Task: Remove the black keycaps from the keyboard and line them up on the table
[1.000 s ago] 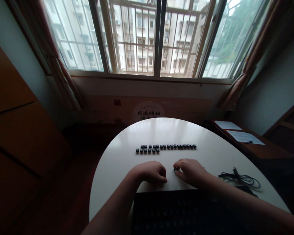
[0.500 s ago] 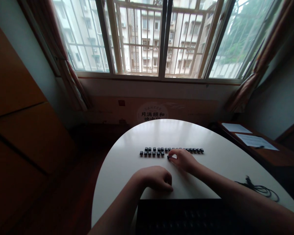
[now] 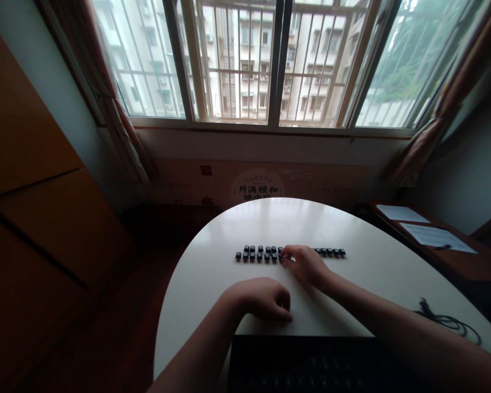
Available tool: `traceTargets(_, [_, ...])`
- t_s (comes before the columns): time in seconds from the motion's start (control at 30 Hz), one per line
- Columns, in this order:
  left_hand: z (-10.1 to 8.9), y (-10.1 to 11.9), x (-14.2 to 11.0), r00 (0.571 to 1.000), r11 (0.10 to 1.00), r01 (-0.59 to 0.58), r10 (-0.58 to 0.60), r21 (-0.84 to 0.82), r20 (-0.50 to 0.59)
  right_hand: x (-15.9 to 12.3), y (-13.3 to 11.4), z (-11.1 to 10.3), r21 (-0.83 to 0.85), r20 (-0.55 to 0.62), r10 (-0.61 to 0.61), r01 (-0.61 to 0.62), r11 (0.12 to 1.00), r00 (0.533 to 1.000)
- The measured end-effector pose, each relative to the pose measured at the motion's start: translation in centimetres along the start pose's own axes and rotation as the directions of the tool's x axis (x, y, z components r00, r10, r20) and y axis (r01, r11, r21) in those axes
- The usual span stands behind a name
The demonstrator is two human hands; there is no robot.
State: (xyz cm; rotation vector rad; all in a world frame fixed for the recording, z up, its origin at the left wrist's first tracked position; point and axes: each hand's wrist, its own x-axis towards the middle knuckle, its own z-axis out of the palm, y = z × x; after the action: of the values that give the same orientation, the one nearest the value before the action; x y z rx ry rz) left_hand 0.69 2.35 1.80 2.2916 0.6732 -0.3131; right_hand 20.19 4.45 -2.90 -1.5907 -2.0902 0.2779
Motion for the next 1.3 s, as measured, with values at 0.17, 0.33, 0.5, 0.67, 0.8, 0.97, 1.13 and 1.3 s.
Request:
traceTargets(0.17, [-0.3, 0.5, -0.4, 1.000, 1.000, 0.007, -0.007, -0.003, 0.003, -1.1, -1.0, -2.8, 0.088, -0.100, -0.034, 0.043, 0.995, 0.994])
traceTargets(0.33, [-0.5, 1.0, -0.5, 0.999, 0.999, 0.042, -0.042, -0.015, 0.012, -5.6, -2.1, -7.5, 0.655, -0.067, 0.086, -0.021, 0.755, 0.994])
traceTargets(0.5, [-0.4, 0.8, -0.3, 0.999, 0.999, 0.037, -0.037, -0.021, -0.002, -10.6, -2.1, -8.8, 0.944, 0.085, 0.245, -0.157, 0.291, 0.966])
traceTargets(0.67, [-0.1, 0.5, 0.4, 0.999, 0.999, 0.023, -0.025, -0.048, -0.029, -12.9, -2.5, -7.3, 0.882, 0.380, 0.195, -0.418, 0.219, 0.904])
traceTargets(0.8, [0.1, 0.1, 0.9, 0.999, 0.996, 0.001, -0.005, -0.093, -0.051, -13.7, -3.3, -7.0, 0.857, 0.416, 0.005, -0.394, 0.331, 0.909])
traceTargets(0.97, [0.0, 0.0, 1.1, 0.999, 0.995, -0.023, 0.019, -0.102, -0.039, -14.4, -3.3, -6.7, 0.834, 0.419, -0.141, -0.318, 0.450, 0.897])
traceTargets(1.13, [-0.2, 0.3, 1.0, 1.000, 0.994, -0.005, 0.002, -0.110, -0.019, -14.4, -3.0, -5.7, 0.734, 0.393, -0.117, -0.235, 0.637, 0.912])
traceTargets(1.3, [-0.2, 0.2, 1.1, 1.000, 0.992, -0.008, 0.006, -0.125, -0.015, -14.2, -3.3, -5.6, 0.656, 0.353, -0.126, -0.149, 0.740, 0.927])
